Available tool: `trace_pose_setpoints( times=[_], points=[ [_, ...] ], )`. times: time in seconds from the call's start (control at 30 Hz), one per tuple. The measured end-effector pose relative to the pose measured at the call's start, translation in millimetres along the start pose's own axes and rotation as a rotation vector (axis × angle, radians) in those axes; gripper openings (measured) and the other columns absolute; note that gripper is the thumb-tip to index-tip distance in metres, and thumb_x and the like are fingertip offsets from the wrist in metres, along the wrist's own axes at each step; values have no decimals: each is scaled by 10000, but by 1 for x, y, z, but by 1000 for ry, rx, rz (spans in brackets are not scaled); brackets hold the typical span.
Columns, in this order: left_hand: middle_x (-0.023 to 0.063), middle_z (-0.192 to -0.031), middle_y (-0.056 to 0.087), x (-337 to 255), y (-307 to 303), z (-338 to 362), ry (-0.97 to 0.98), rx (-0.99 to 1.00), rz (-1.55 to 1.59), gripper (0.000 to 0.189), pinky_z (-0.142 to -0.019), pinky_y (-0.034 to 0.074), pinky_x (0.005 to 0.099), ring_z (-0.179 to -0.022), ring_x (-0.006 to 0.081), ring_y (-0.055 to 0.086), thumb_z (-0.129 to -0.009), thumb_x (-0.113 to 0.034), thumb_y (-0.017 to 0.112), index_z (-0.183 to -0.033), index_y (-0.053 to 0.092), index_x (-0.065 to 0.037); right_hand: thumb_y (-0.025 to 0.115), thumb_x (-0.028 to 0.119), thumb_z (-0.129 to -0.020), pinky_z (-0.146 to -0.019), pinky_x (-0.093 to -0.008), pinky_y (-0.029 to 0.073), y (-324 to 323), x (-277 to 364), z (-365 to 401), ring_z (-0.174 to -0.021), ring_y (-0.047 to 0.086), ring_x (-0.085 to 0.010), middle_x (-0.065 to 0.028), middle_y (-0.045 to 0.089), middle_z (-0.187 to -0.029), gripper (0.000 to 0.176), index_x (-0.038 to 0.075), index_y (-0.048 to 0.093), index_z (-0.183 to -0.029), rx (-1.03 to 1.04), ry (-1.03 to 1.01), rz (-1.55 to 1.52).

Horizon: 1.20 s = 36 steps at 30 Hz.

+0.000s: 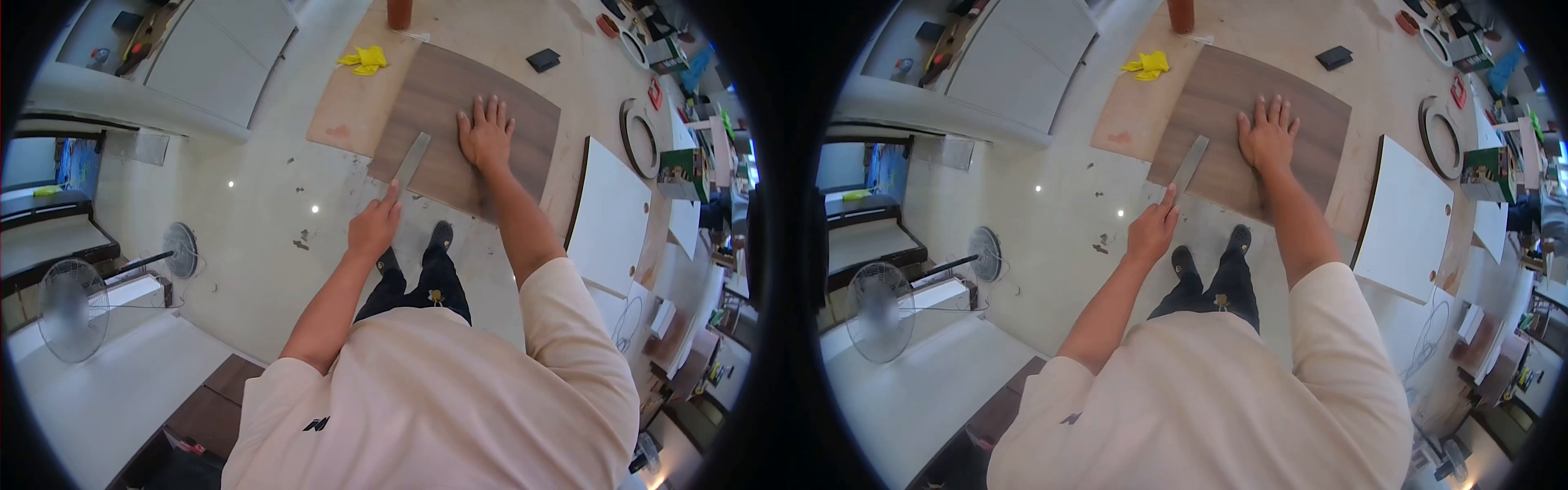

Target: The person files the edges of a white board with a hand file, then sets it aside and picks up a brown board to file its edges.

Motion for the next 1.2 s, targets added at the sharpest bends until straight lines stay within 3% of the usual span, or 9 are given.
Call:
trace_pose_setpoints(
  times=[0.1, 0.23, 0.3, 0.43, 0.5, 0.6, 0.8, 1.1, 1.2],
  points=[
    [134, -895, 678, 51, -12, 38, -60, -104, 42, 516, -685, 548, 455, -788, 352, 672, -986, -301, 597, -1488, 483, -259, 320, 556, -1028, -1235, -534, 100, 6, -1, -1, -1543, 149, -340, -161, 217, -1657, 687, 140, 325, -1574, -12, 14, 8],
    [190, -1120, 704, 134, -43, 117, -137, -372, 103, 543, -811, 555, 397, -942, 365, 700, -999, -256, 600, -1496, 454, -95, 330, 547, -1027, -1232, -539, 119, 4, 1, 4, -1535, 171, -349, -162, 241, -1648, 671, 138, 355, -1559, -24, -16, 23],
    [228, -1174, 691, 147, -67, 149, -617, -176, 305, 557, -874, 536, 375, -1034, 331, 703, -983, -241, 630, -1468, 464, -21, 351, 522, -1029, -1227, -559, 123, 9, 10, 8, -1534, 173, -352, -165, 256, -1641, 653, 124, 373, -1546, -43, -63, 10],
    [257, -1169, 692, 166, -62, 193, -581, -309, 392, 580, -902, 526, 361, -1063, 292, 702, -970, -254, 652, -1449, 470, 19, 547, 451, -975, -1179, -623, 220, 6, 88, 90, -1477, 301, -362, -150, 382, -1575, 507, 172, 583, -1397, -43, -494, -80],
    [262, -1164, 694, 176, -46, 206, -539, -375, 398, 583, -915, 523, 356, -1069, 284, 701, -968, -259, 654, -1441, 475, 31, 630, 446, -932, -1171, -596, 259, 0, 119, 127, -1428, 376, -336, -115, 461, -1514, 449, 186, 665, -1296, -77, -668, -233],
    [197, -1279, 650, 165, -29, 212, -670, -244, 512, 582, -984, 471, 296, -1128, 188, 627, -974, -195, 662, -1451, 452, 65, 707, 365, -879, -1080, -530, 376, -10, 143, 138, -1265, 508, -284, -57, 584, -1331, 326, 174, 722, -1143, -169, -702, -339],
    [266, -1168, 693, 147, -14, 204, -494, -226, 486, 588, -920, 525, 356, -1070, 321, 703, -948, -280, 675, -1422, 505, 22, 729, 158, -777, -831, -413, 437, -1, 157, 134, -937, 544, -221, 12, 580, -950, 81, 161, 696, -850, -289, -754, -339],
    [257, -1155, 696, 131, -27, 189, -362, -188, 472, 564, -890, 536, 360, -1041, 331, 712, -944, -257, 681, -1410, 520, 15, 724, 138, -785, -812, -416, 450, -5, 114, 147, -949, 569, -256, -22, 588, -943, 75, 137, 685, -849, -286, -653, -345],
    [254, -1135, 699, 124, -33, 180, -312, -161, 489, 553, -883, 537, 366, -1028, 331, 713, -947, -250, 676, -1416, 521, -2, 712, 165, -836, -791, -432, 457, -8, 71, 146, -951, 593, -287, -51, 611, -942, 45, 124, 699, -848, -236, -497, -361]
  ],
)
Point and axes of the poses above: each hand's wrist, its own z-axis away from the middle knuckle, its own y-axis out of the palm, x = y × z, the point moved 6 cm from there along -z, towards the middle knuckle
